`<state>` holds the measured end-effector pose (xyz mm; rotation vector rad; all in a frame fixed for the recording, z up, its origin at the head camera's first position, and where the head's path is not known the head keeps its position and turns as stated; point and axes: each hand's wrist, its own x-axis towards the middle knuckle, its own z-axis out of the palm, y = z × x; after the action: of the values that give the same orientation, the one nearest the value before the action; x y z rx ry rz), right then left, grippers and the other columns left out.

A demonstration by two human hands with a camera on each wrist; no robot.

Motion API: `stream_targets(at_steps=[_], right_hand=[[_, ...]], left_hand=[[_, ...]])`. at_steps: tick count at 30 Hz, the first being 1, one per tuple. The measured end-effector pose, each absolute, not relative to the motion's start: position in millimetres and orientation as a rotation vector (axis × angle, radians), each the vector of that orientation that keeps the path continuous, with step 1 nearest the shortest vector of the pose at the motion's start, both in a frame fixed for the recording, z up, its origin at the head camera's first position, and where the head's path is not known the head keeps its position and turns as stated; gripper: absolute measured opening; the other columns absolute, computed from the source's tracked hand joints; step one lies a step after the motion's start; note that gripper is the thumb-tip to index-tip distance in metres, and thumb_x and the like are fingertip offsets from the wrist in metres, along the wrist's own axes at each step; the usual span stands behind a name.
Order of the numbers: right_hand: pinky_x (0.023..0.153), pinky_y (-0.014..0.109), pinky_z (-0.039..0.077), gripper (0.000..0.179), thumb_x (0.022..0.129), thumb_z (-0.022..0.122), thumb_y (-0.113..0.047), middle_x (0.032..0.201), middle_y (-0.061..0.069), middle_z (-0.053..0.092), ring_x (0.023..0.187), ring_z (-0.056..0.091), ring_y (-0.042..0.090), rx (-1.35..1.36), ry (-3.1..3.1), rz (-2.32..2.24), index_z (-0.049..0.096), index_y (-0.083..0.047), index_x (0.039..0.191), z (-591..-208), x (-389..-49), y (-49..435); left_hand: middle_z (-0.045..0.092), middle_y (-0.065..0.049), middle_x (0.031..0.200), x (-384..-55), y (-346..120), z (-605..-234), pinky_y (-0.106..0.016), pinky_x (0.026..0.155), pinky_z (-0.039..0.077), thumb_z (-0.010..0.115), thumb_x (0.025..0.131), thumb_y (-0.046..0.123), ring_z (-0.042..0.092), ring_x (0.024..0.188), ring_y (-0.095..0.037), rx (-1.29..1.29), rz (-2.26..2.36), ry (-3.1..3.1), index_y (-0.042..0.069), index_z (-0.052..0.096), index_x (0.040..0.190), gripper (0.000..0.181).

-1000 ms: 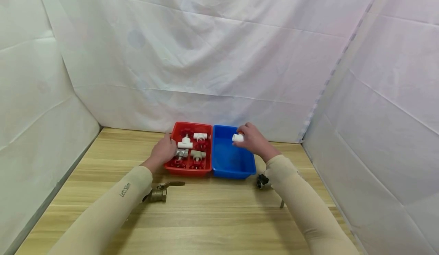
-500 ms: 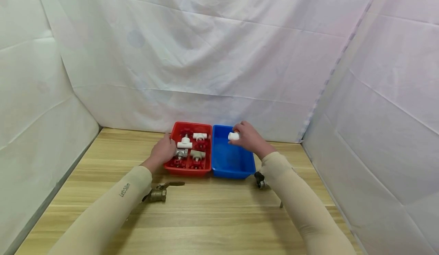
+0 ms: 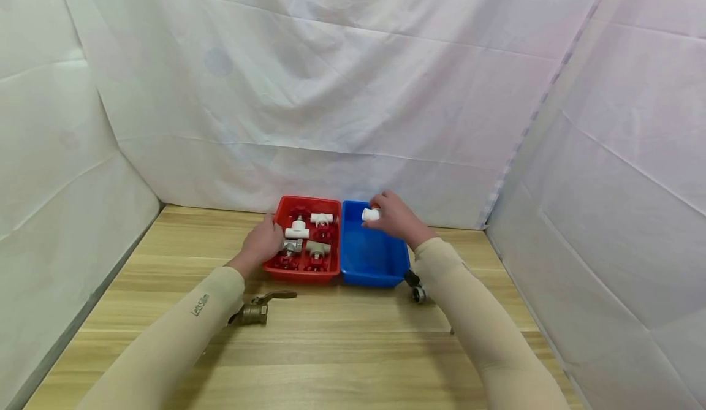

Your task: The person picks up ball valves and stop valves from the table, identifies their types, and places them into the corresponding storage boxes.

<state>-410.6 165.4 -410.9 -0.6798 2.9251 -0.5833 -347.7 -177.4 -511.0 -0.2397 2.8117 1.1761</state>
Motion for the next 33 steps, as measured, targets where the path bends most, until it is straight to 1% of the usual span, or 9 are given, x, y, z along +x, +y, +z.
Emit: stream_targets(at_steps=[5,11,16,21,24,29,33], right_hand=[[0.097,0.044,0.061,0.057,0.100,0.085,-0.037,0.134,0.014,0.059,0.119,0.059,0.030,-0.711,2.917,-0.576,0.066,-0.003,0.142,-413.2,-414.6,161.1],[0.095,0.042,0.060,0.052,0.101,0.084,-0.038,0.131,0.013,0.060,0.118,0.058,0.029,-0.707,2.921,-0.575,0.067,-0.006,0.139,-418.5,-420.4,154.6],[0.094,0.042,0.061,0.053,0.100,0.085,-0.038,0.130,0.013,0.060,0.119,0.058,0.029,-0.696,2.928,-0.577,0.068,-0.007,0.139,-419.8,-422.8,148.0],[0.095,0.043,0.063,0.055,0.098,0.087,-0.038,0.132,0.013,0.060,0.119,0.060,0.029,-0.688,2.930,-0.602,0.068,-0.008,0.139,-418.7,-423.1,142.5],[0.095,0.043,0.063,0.054,0.097,0.087,-0.037,0.132,0.012,0.061,0.118,0.061,0.028,-0.681,2.930,-0.614,0.068,-0.009,0.139,-417.5,-423.3,140.6],[0.095,0.042,0.063,0.057,0.097,0.087,-0.040,0.131,0.010,0.061,0.116,0.061,0.027,-0.664,2.934,-0.621,0.067,-0.009,0.141,-416.9,-425.0,139.8],[0.096,0.043,0.063,0.055,0.098,0.087,-0.038,0.131,0.012,0.061,0.117,0.061,0.028,-0.679,2.932,-0.619,0.067,-0.008,0.140,-418.3,-428.3,138.6]], left_hand=[[0.057,-0.031,0.147,-347.6,-178.1,-511.5,-0.065,0.109,0.054,0.030,0.116,0.026,0.062,0.120,-0.043,-0.240,1.181,2.809,-0.007,0.024,0.167,0.061],[0.059,-0.030,0.141,-346.7,-178.9,-511.7,-0.064,0.107,0.055,0.030,0.116,0.026,0.063,0.116,-0.042,-0.227,1.170,2.825,-0.008,0.028,0.164,0.058],[0.060,-0.031,0.140,-346.3,-179.8,-511.7,-0.065,0.107,0.055,0.030,0.116,0.026,0.064,0.114,-0.042,-0.205,1.177,2.830,-0.008,0.028,0.164,0.059],[0.061,-0.028,0.139,-347.1,-179.1,-513.5,-0.063,0.107,0.056,0.031,0.116,0.027,0.064,0.113,-0.041,-0.215,1.180,2.832,-0.006,0.027,0.165,0.059],[0.061,-0.030,0.138,-347.0,-179.2,-513.7,-0.064,0.106,0.056,0.030,0.116,0.026,0.064,0.112,-0.041,-0.203,1.173,2.843,-0.008,0.028,0.164,0.059],[0.060,-0.030,0.139,-347.2,-178.4,-513.7,-0.064,0.106,0.056,0.031,0.116,0.026,0.064,0.113,-0.041,-0.206,1.177,2.839,-0.008,0.028,0.164,0.059],[0.060,-0.030,0.140,-346.8,-178.0,-512.5,-0.064,0.107,0.055,0.030,0.116,0.026,0.064,0.115,-0.042,-0.216,1.176,2.836,-0.008,0.028,0.164,0.059]])
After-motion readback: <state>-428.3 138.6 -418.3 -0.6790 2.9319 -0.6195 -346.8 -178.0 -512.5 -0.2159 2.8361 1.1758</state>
